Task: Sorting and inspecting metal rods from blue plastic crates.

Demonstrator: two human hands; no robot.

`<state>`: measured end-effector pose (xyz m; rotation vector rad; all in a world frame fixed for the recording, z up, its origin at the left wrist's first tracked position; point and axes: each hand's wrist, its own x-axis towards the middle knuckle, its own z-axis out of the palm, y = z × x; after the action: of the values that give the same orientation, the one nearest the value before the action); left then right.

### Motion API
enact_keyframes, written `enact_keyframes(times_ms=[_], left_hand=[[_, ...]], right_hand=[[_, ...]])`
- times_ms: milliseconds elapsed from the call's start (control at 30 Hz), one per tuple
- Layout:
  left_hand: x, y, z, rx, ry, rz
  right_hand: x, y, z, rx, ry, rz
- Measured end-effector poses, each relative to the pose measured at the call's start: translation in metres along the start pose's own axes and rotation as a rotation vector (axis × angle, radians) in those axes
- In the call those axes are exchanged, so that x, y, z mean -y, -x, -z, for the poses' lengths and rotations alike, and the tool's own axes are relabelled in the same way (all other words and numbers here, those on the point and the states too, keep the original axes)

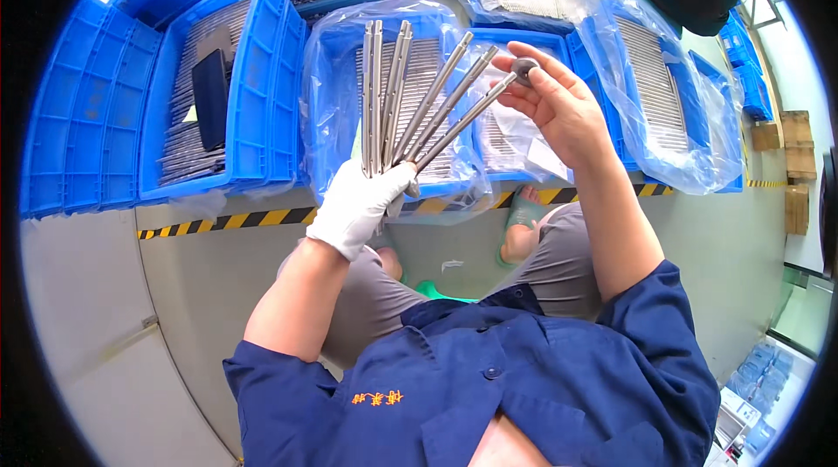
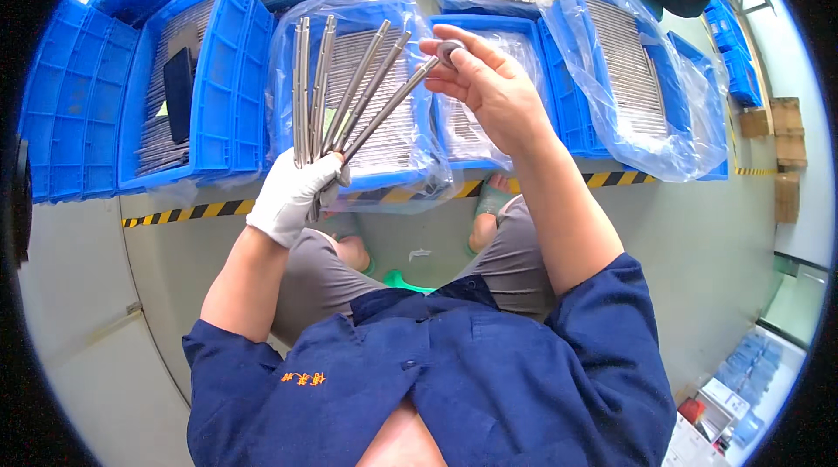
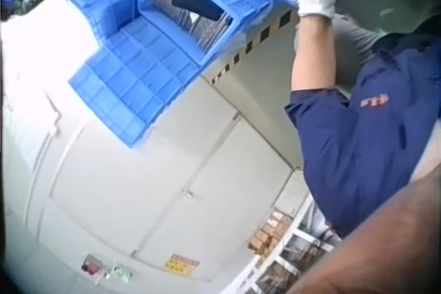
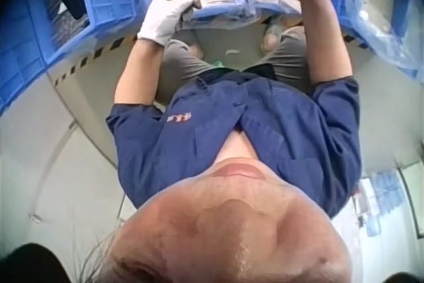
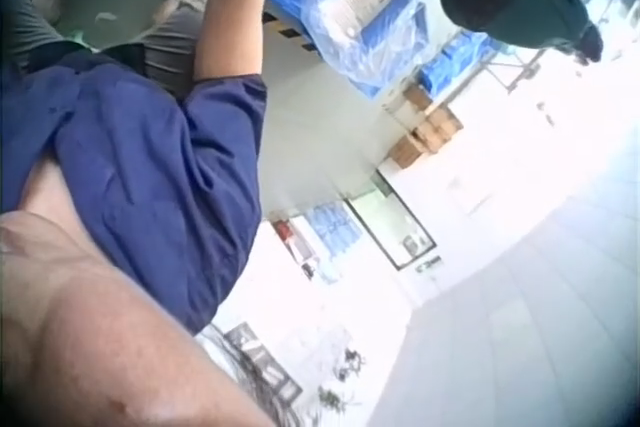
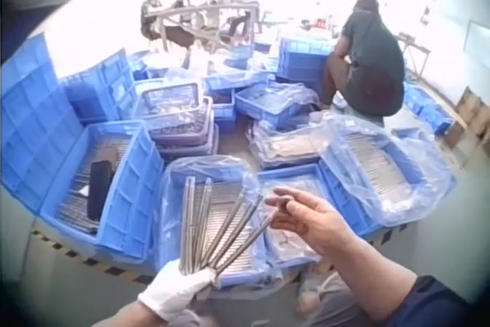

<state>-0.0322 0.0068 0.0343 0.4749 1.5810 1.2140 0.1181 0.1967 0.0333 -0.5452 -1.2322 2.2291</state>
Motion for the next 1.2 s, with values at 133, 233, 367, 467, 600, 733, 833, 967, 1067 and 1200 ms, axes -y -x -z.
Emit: enact_keyframes(times_ms=[133,233,367,467,600,733,833,967,1067,1200], left_hand=[[-0.004,0.000,-0.004,0.026,-0.033,0.051],[0.000,-0.001,-0.003,0.056,0.019,0.063],[0.007,0.000,-0.005,0.065,0.008,0.027],[0.009,0.003,-0.007,0.052,0.056,-0.005],[0.006,0.000,0.008,0.070,-0.012,0.038],[-0.003,0.003,0.014,0.069,-0.177,-0.008],[-0.007,0.005,0.008,0.046,-0.274,-0.080],[-0.005,0.006,0.006,0.056,-0.356,-0.051],[0.000,0.004,0.007,0.050,-0.393,-0.076],[0.003,0.003,0.010,0.078,-0.420,-0.083]], right_hand=[[-0.001,0.006,-0.009,0.046,0.144,0.119],[-0.005,0.008,-0.012,-0.002,0.266,0.167],[-0.019,0.013,-0.020,-0.170,0.608,0.393],[-0.025,0.018,-0.029,-0.122,0.720,0.383],[0.001,0.014,-0.018,0.088,0.554,0.058],[0.027,0.005,0.016,0.268,0.549,0.128],[0.037,0.004,0.019,0.266,0.409,0.117],[0.030,0.005,0.016,0.313,0.419,0.064],[0.031,0.007,0.019,0.291,0.459,0.019],[0.031,0.012,0.016,0.277,0.540,-0.027]])
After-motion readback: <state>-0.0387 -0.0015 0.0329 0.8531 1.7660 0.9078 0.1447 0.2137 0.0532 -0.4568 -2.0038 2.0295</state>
